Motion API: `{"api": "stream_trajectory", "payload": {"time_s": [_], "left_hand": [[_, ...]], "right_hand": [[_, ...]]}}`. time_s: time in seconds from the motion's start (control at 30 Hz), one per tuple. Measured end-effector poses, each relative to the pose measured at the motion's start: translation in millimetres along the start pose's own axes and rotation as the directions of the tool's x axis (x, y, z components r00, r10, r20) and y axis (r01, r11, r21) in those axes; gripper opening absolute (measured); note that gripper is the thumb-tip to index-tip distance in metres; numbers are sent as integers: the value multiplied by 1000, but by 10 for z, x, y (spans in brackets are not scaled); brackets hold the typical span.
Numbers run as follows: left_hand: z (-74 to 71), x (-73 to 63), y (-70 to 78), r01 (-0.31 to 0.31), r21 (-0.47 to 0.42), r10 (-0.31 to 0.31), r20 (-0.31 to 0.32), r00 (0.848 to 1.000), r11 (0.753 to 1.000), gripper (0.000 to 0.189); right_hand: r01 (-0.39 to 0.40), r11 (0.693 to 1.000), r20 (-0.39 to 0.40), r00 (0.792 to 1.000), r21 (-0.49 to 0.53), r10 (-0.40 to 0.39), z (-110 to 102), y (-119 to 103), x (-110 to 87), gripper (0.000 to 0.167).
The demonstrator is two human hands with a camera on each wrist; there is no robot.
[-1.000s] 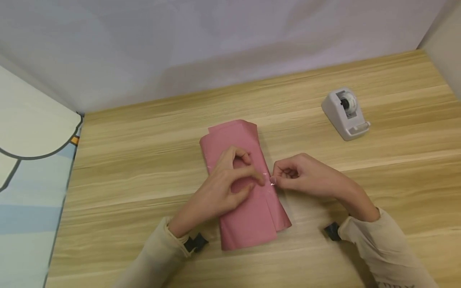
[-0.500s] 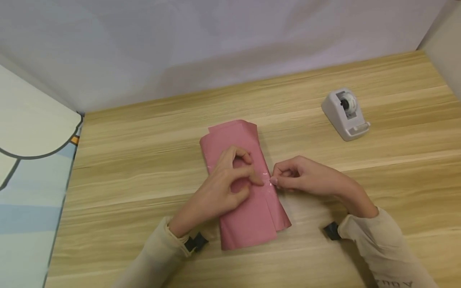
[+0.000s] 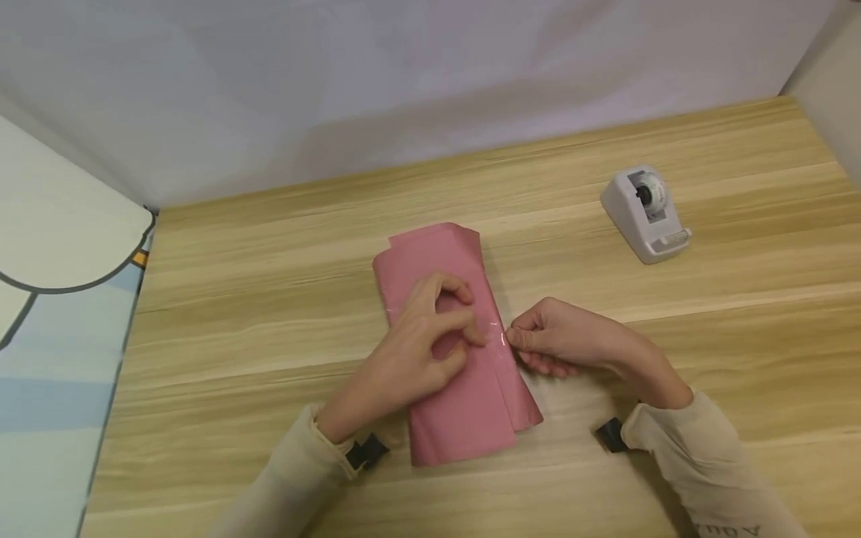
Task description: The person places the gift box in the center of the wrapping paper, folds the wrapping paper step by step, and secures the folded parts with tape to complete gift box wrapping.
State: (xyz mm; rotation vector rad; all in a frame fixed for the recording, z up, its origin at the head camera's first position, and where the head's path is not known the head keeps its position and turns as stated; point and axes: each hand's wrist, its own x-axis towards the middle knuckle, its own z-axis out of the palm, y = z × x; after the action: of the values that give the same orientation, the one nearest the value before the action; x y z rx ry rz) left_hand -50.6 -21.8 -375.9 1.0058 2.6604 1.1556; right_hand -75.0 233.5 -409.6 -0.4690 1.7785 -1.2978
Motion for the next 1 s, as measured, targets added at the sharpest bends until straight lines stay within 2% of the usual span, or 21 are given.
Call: {"api": "stream_trajectory", "payload": {"time_s": [0.27,0.4,0.53,0.63,0.7,0.73,0.83,0.9,0.93,1.0], "left_hand": [[-17,-17,7,3,1,-3,-3,1000,1000,22],[-26,2,-24,-37,-11,37,-21,999,999,23],[-45,35,-106,-108,-21,107,-38,993,994,25],[-78,35,-174,-141,-13,141,-46,989,990,26],[-124,9,-196,-130,16,131,-53,990,991,26],[-154,-13,-194,-119,48,122,-56,991,992,24],[-240,-122,-153,-74,209,87,-54,995,975,19],[-277,-223,-104,-67,336,79,-23,997,940,27],[-283,-283,-77,-69,387,73,3,997,919,33],[-271,-408,-31,-73,450,44,75,996,890,49]], "right_hand": [[-58,998,1,998,8,58,33,-34,11,44],[-81,997,16,997,-4,81,28,-53,-4,39],[-49,994,11,999,-94,50,2,-90,-36,29],[-12,984,-74,997,-179,-2,-10,-173,-75,23],[1,968,-189,981,-251,-50,0,-265,-118,20],[7,956,-253,964,-293,-85,15,-315,-143,18],[36,901,-402,887,-432,-228,104,-445,-200,11],[77,854,-416,849,-514,-326,196,-495,-219,18],[100,832,-400,841,-546,-364,248,-506,-218,26],[144,794,-345,844,-591,-410,357,-511,-194,45]]}}
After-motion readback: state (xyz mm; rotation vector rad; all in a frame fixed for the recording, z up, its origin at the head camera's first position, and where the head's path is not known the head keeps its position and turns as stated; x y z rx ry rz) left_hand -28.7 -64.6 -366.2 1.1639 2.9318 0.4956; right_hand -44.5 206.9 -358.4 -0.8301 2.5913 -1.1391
